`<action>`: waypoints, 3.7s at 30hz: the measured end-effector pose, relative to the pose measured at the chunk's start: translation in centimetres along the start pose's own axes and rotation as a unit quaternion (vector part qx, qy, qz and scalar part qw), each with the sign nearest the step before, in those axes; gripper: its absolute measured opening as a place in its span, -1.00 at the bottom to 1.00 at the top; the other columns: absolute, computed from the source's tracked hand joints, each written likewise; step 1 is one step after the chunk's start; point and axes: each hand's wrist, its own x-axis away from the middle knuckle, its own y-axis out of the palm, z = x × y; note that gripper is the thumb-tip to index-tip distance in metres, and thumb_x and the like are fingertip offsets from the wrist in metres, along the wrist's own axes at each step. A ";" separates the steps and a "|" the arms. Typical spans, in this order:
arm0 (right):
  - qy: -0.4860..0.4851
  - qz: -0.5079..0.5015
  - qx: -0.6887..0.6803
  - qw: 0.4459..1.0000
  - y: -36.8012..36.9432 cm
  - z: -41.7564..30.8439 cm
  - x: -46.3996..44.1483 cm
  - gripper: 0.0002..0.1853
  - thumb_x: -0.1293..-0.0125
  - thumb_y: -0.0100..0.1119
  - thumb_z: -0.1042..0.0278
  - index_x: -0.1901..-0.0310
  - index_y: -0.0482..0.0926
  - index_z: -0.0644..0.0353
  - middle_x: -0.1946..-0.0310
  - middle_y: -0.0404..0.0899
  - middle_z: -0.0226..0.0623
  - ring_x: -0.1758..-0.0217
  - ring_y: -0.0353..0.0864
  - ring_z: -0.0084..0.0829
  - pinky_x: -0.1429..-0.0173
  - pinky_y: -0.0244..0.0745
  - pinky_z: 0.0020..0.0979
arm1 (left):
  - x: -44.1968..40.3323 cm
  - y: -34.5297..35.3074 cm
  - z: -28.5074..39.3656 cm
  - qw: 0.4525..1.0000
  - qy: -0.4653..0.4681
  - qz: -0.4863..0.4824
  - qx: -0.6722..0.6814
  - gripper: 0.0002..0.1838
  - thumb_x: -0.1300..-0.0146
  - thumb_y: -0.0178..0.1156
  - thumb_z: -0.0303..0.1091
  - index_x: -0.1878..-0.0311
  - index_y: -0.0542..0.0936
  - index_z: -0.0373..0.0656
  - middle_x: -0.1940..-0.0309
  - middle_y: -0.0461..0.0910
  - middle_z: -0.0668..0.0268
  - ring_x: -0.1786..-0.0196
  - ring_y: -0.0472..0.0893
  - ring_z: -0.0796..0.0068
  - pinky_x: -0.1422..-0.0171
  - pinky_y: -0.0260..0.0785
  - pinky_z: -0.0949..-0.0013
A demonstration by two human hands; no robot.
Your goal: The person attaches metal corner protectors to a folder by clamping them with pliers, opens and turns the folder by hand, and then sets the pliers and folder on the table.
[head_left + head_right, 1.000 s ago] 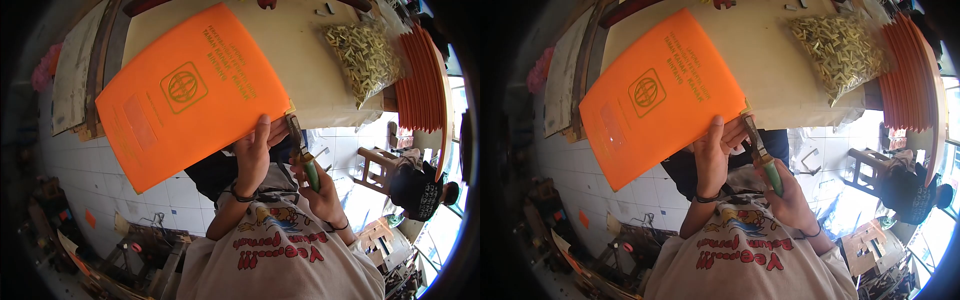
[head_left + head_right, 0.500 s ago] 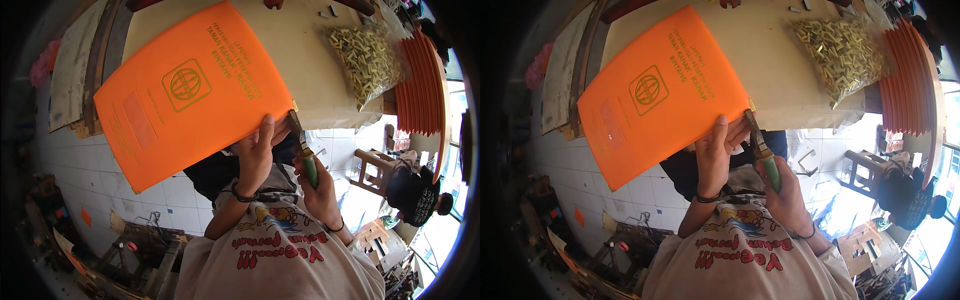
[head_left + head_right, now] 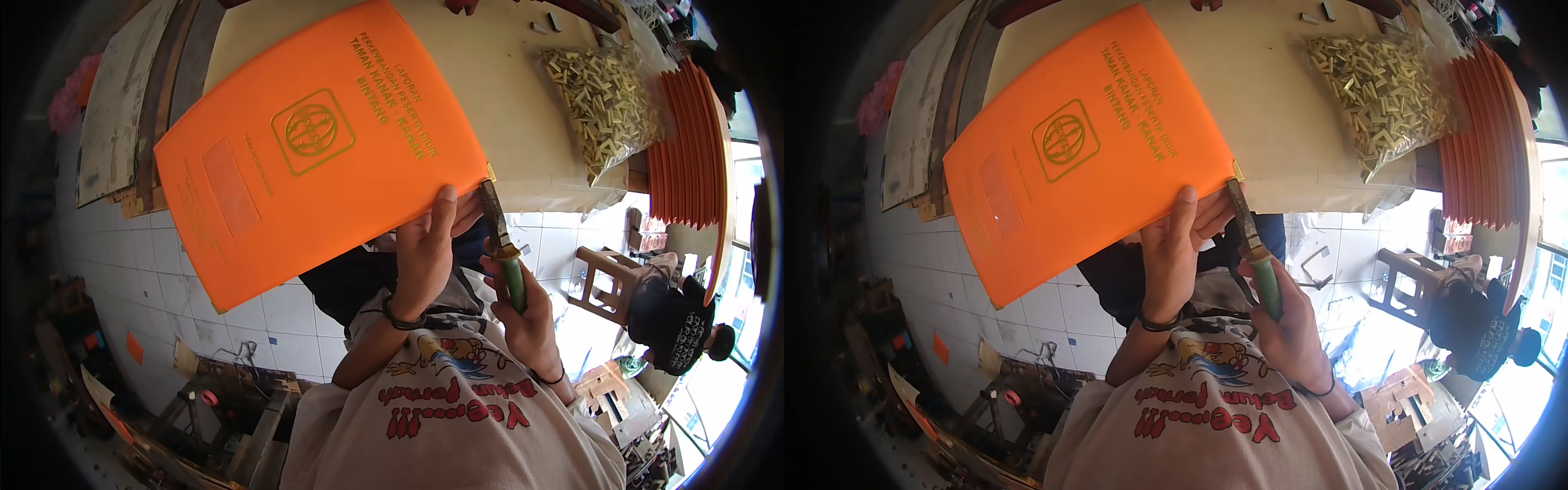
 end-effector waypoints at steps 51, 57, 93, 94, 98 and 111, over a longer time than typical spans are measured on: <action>-0.052 0.072 0.161 0.983 0.5 0.7 -1.5 -0.78 -0.24 -0.06 0.73 0.10 0.43 0.35 0.35 0.56 -0.05 0.34 0.60 -0.19 0.19 0.46 -0.30 | -0.2 -0.6 -1.1 1.000 0.024 0.005 0.002 -0.57 -0.58 -0.14 -0.29 -0.22 0.38 -0.54 -0.11 0.55 -0.19 -0.20 0.61 0.06 -0.33 0.50 0.12; -0.037 0.022 -0.024 0.999 0.1 1.7 -1.4 -0.48 -0.04 -0.12 0.82 -0.10 0.45 0.36 0.14 0.60 -0.16 0.13 0.62 -0.35 0.00 0.51 -0.38 | -0.1 -0.4 -0.6 1.000 0.029 0.006 0.004 -0.56 -0.58 -0.11 -0.27 -0.22 0.38 -0.53 -0.13 0.54 -0.18 -0.20 0.60 0.06 -0.35 0.49 0.11; -0.058 0.025 0.062 0.996 0.2 2.1 -1.8 -0.60 -0.11 -0.11 0.83 0.00 0.45 0.35 0.27 0.58 -0.19 0.21 0.62 -0.34 0.07 0.49 -0.38 | 0.1 -0.4 -0.4 1.000 0.014 -0.002 0.007 -0.53 -0.58 -0.08 -0.20 -0.23 0.41 -0.51 -0.14 0.55 -0.15 -0.19 0.62 0.11 -0.21 0.54 0.33; -0.062 0.018 0.026 0.998 0.2 2.1 -1.8 -0.57 -0.10 -0.11 0.83 -0.03 0.45 0.35 0.22 0.59 -0.19 0.16 0.62 -0.37 0.03 0.50 -0.39 | 0.0 -0.4 -0.4 1.000 0.017 -0.002 0.001 -0.52 -0.57 -0.07 -0.19 -0.24 0.41 -0.50 -0.14 0.57 -0.14 -0.17 0.64 0.12 -0.14 0.57 0.40; -0.026 -0.022 -0.050 0.998 -0.3 0.9 -1.2 -0.42 -0.05 -0.14 0.85 -0.18 0.43 0.34 -0.07 0.51 -0.17 -0.07 0.57 -0.40 -0.15 0.51 -0.38 | 0.1 -0.3 -0.3 1.000 -0.003 0.007 -0.013 -0.50 -0.57 -0.07 -0.14 -0.25 0.44 -0.46 -0.12 0.60 -0.07 -0.13 0.67 0.19 0.14 0.51 0.60; -0.078 0.013 0.099 0.992 0.2 0.5 -1.3 -0.65 -0.11 -0.09 0.78 0.05 0.40 0.29 0.33 0.49 -0.12 0.28 0.53 -0.24 0.18 0.42 -0.29 | 0.0 -0.4 -0.3 1.000 -0.004 -0.003 0.007 -0.51 -0.60 -0.14 -0.21 -0.25 0.39 -0.54 -0.14 0.55 -0.16 -0.23 0.59 0.13 -0.35 0.46 0.21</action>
